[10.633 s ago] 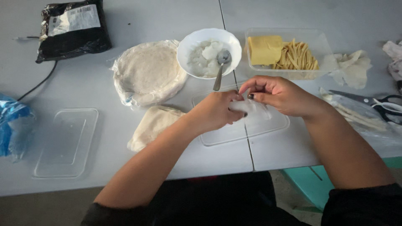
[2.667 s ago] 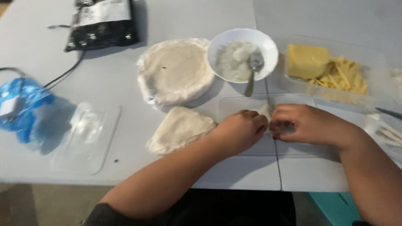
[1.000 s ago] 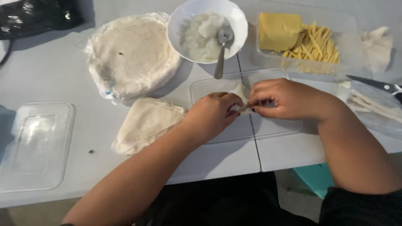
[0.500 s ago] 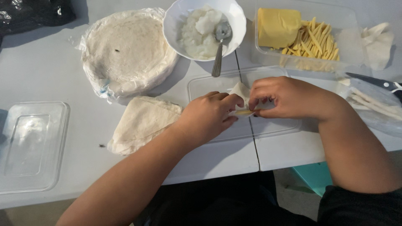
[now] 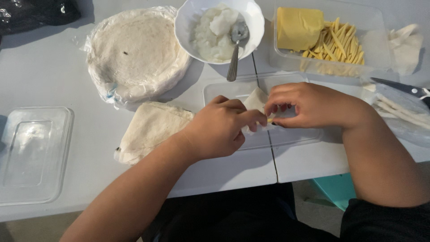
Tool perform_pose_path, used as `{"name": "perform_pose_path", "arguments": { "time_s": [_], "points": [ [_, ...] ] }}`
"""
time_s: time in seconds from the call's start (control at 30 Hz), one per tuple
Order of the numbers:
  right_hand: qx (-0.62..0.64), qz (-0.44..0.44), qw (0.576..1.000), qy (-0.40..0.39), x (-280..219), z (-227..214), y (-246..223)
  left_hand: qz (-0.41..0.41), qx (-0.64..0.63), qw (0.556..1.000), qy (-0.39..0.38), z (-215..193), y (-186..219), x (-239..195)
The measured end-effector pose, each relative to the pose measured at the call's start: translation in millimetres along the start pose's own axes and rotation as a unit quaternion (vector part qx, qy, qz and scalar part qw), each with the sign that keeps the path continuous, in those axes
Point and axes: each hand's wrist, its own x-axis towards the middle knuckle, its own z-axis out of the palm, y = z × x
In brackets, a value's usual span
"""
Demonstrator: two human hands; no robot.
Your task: The person places a white sheet on a plastic tray, adds shredded cheese and a white paste, then folds the sheet into a small packet. The person repeats this process several times.
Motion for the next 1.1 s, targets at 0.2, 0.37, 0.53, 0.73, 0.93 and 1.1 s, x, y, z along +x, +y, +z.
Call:
{"name": "perform_pose_path", "arguments": {
  "time_s": [0.2, 0.37, 0.53, 0.73, 0.93, 1.1],
  "points": [
    [-0.001, 0.016, 1.000, -0.008, 1.2, 1.0, -3.0, -0.054, -0.001, 0.998, 0.037, 8.1, -3.2, 0.8],
    [-0.005, -0.003, 1.000, 0.000, 2.8, 1.6, -6.6, -0.068, 0.008, 0.997, 0.022, 11.7, -8.5, 1.5],
    [0.004, 0.024, 1.000, -0.002, 4.2, 3.0, -5.6, -0.010, 0.010, 1.000, 0.027, 14.4, -6.4, -1.9],
    [0.030, -0.010, 0.999, 0.024, 1.9, 4.7, 0.8, -0.049, -0.014, 0.996, 0.067, 9.8, -6.0, 0.8],
    [0.005, 0.007, 0.999, 0.033, -1.0, 1.7, -0.1, -0.108, -0.003, 0.994, -0.002, 7.1, -2.8, 3.5],
    [-0.021, 0.040, 0.997, 0.055, -6.5, -3.8, -5.6, -0.126, -0.010, 0.992, -0.021, 6.8, -2.9, 3.4]
  ]
}}
